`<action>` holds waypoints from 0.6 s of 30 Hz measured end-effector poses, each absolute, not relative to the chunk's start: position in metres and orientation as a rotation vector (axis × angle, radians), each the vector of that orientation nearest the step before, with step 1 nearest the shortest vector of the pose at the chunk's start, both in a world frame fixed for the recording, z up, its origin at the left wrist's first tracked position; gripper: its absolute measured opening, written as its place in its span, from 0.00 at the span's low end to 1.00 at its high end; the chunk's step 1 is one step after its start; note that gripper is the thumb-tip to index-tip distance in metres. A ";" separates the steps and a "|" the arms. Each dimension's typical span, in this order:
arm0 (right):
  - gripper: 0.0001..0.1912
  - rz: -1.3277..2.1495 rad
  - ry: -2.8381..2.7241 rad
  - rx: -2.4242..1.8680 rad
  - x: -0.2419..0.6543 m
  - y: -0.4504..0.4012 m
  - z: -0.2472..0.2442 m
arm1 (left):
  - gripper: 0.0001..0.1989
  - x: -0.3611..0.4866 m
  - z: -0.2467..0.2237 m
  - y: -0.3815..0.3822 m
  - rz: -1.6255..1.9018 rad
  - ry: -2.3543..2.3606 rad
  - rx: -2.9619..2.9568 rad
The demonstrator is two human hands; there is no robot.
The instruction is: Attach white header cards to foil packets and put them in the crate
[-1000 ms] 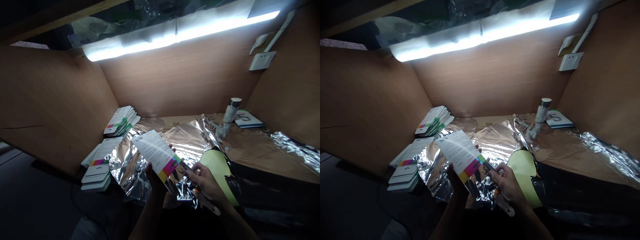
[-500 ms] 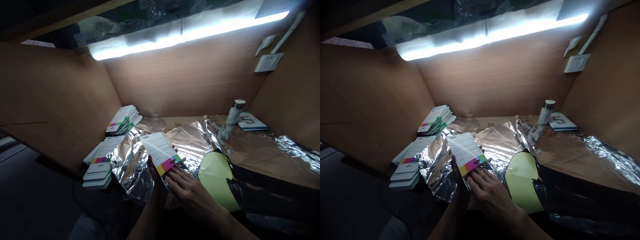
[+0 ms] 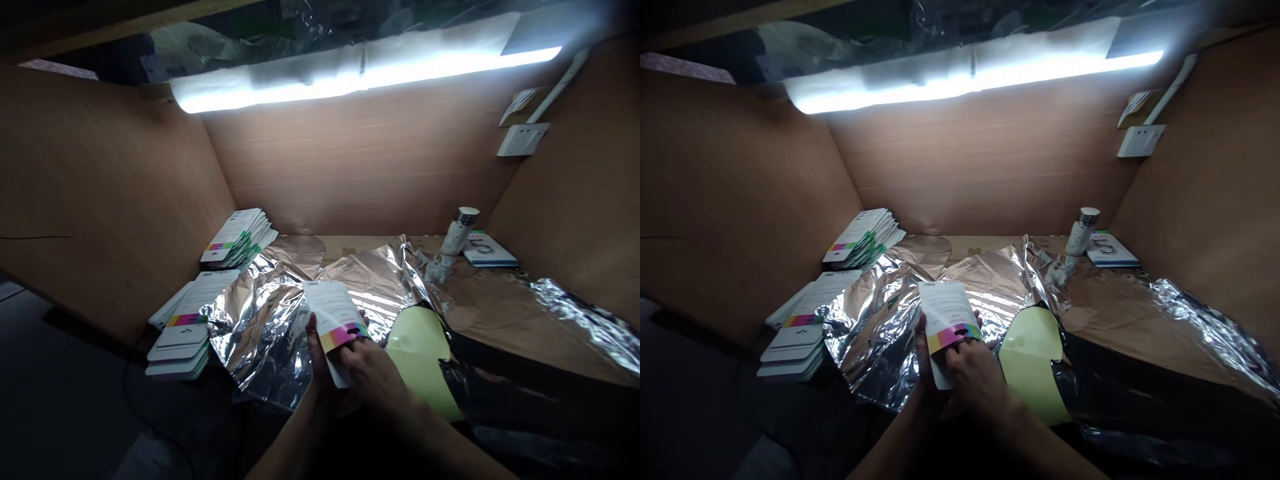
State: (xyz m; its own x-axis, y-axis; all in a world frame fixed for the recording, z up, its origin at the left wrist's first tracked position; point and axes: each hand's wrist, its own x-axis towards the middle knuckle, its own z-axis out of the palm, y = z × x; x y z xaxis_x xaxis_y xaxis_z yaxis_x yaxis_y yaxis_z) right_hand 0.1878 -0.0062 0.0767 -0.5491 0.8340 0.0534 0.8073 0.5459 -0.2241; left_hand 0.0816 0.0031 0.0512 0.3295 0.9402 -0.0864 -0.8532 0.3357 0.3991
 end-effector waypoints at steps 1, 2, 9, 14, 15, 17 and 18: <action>0.15 0.329 -2.668 -1.466 0.187 -0.002 0.079 | 0.43 0.085 0.049 0.006 1.170 0.308 0.285; 0.16 0.365 -2.701 -1.485 0.186 -0.002 0.080 | 0.44 0.085 0.048 0.009 1.149 0.289 0.269; 0.50 0.150 -2.547 -1.277 0.183 -0.048 0.080 | 0.46 0.072 0.046 0.016 1.161 0.320 0.307; 0.42 0.222 -2.582 -1.330 0.188 -0.036 0.070 | 0.42 0.073 0.044 0.017 1.180 0.637 0.645; 0.39 0.208 -2.573 -1.361 0.189 -0.035 0.062 | 0.39 0.068 0.043 0.018 1.217 0.793 0.824; 0.33 0.191 -2.558 -1.445 0.189 -0.036 0.042 | 0.33 0.055 0.040 0.023 1.279 1.095 1.172; 0.31 0.186 -2.554 -1.476 0.187 -0.038 0.031 | 0.32 0.047 0.038 0.026 1.257 1.215 1.353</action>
